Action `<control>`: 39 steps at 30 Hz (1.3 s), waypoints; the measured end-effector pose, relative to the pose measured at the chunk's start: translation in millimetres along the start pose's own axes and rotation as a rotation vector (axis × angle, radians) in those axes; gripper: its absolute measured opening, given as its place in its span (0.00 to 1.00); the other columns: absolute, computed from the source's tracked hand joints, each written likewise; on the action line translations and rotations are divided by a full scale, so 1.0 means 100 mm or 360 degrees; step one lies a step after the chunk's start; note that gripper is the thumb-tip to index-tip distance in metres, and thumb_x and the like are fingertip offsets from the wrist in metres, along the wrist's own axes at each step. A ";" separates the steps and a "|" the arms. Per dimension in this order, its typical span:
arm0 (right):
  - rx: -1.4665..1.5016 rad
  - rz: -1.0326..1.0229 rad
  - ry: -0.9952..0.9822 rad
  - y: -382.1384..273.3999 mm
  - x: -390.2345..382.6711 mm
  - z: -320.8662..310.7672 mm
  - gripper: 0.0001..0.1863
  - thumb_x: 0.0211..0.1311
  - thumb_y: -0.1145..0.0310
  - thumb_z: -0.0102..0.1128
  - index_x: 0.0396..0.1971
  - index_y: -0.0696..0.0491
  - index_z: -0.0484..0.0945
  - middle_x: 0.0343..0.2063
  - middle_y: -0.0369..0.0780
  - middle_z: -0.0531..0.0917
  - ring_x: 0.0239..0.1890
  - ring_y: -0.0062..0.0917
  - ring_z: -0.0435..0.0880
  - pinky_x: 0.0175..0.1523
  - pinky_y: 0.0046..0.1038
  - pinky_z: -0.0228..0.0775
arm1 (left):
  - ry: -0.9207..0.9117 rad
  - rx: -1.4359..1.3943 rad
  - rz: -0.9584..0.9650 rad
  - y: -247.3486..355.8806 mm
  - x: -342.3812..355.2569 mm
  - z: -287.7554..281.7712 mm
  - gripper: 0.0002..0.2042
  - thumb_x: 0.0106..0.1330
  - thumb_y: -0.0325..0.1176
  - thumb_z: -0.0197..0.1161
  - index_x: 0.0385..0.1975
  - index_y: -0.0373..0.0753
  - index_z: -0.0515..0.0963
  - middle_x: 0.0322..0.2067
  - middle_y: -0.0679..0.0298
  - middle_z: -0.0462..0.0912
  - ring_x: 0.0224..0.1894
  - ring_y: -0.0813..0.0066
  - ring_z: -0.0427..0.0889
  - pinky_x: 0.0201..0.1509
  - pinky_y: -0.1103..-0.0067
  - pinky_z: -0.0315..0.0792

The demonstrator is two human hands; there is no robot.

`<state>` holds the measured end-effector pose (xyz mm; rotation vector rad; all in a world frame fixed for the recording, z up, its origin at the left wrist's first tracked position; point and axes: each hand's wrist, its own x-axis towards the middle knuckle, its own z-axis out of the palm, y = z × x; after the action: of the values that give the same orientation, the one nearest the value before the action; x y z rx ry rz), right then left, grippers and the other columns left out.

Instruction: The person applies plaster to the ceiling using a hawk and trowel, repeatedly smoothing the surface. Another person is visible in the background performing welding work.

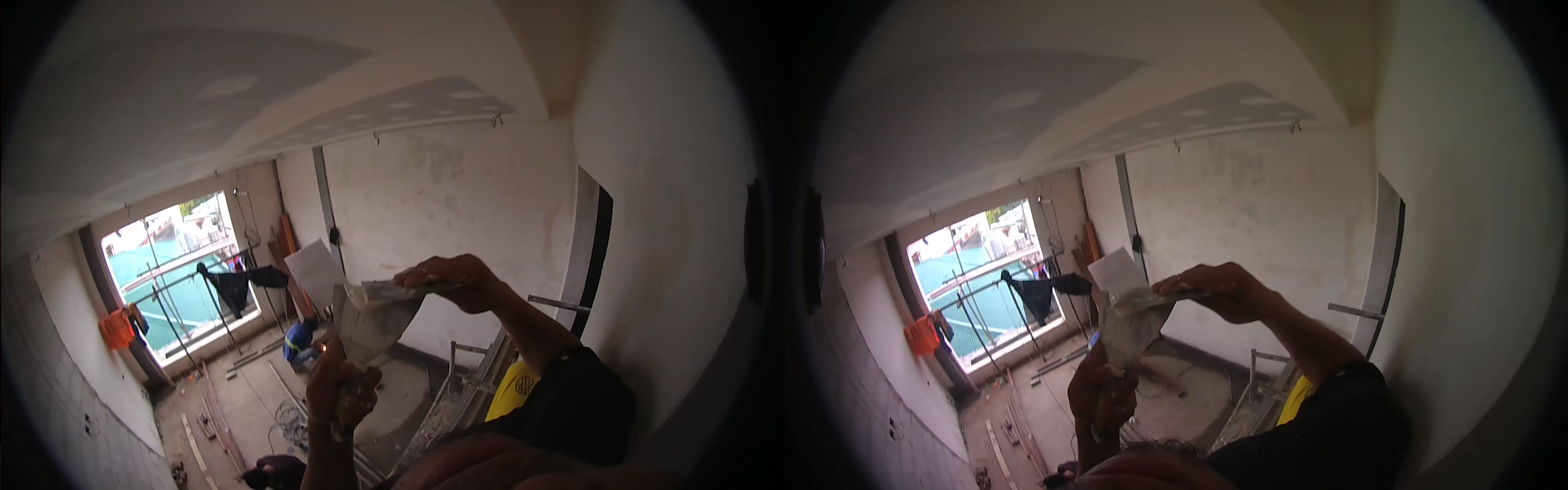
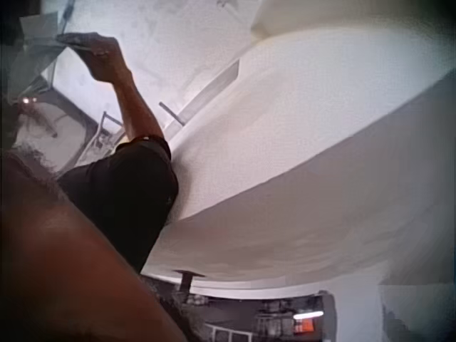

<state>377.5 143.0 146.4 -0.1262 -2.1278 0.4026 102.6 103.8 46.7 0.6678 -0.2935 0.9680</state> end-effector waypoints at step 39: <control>0.0893 0.1182 0.0887 1.73 -2.23 0.67 0.14 0.62 0.89 0.56 0.44 0.61 0.84 0.45 0.44 0.86 0.49 0.29 0.85 0.55 0.27 0.77 | 0.0606 -0.0256 -0.0360 -0.83 -0.05 -1.96 0.28 0.62 0.26 0.47 0.66 0.34 0.59 0.24 0.55 0.69 0.14 0.81 0.62 0.09 0.85 0.62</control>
<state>435.7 236.1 -122.3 -0.6281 -1.2981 1.2210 157.5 193.7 -138.7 0.3503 0.0412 0.8244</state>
